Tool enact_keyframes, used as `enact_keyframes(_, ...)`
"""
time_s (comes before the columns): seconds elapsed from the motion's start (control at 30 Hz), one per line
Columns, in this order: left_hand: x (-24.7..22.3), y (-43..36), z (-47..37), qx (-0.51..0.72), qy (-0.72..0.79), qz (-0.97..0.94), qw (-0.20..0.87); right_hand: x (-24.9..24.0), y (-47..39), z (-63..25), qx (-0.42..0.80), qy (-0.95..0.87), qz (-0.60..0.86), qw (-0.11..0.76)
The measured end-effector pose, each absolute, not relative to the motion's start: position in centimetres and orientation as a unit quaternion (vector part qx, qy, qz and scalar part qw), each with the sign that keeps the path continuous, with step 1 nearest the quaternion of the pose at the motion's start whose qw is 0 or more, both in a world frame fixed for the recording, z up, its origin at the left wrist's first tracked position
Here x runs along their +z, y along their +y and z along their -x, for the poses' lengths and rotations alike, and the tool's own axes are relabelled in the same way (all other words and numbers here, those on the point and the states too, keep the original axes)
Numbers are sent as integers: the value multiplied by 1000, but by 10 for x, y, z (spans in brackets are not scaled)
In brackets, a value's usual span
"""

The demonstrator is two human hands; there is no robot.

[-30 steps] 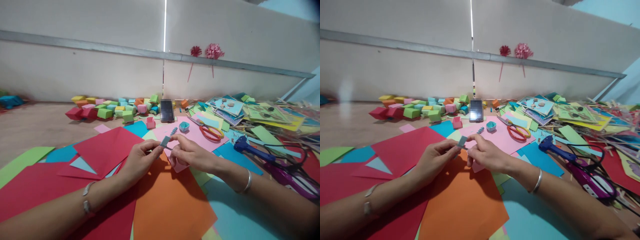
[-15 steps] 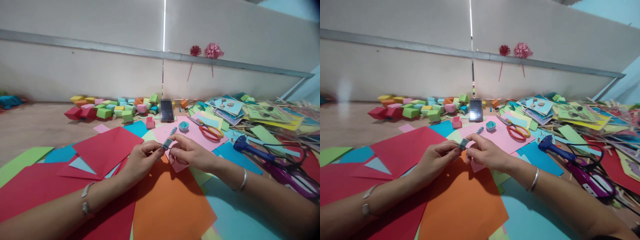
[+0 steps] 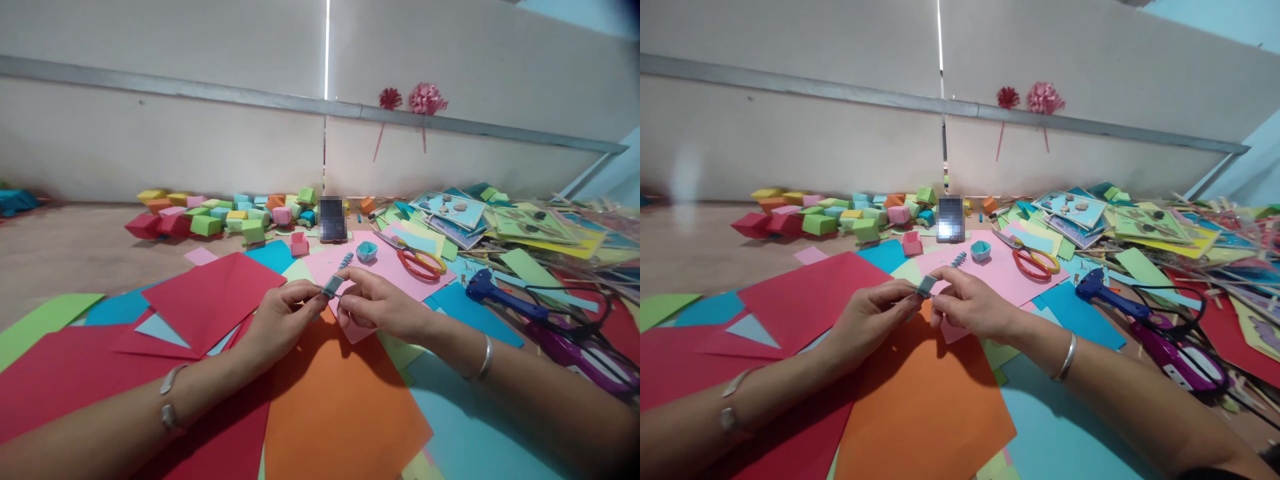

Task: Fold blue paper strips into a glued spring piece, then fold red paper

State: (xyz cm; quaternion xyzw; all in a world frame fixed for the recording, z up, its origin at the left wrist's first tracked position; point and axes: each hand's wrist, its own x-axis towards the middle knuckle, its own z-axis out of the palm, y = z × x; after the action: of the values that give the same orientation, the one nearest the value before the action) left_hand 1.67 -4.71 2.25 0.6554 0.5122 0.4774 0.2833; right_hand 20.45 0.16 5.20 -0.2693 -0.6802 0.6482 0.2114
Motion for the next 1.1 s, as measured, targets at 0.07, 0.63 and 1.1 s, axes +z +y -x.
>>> enact_keyframes(0.07,24,-48,-17,475,515,-652,289,52,2,-204,650,-678,268,214)
enact_keyframes(0.63,23,-51,-16,485,516,-498,501,51,5,-205,653,-650,296,253)
enact_keyframes(1.1,28,-50,-16,468,527,-589,396,52,6,-205,658,-655,292,229)
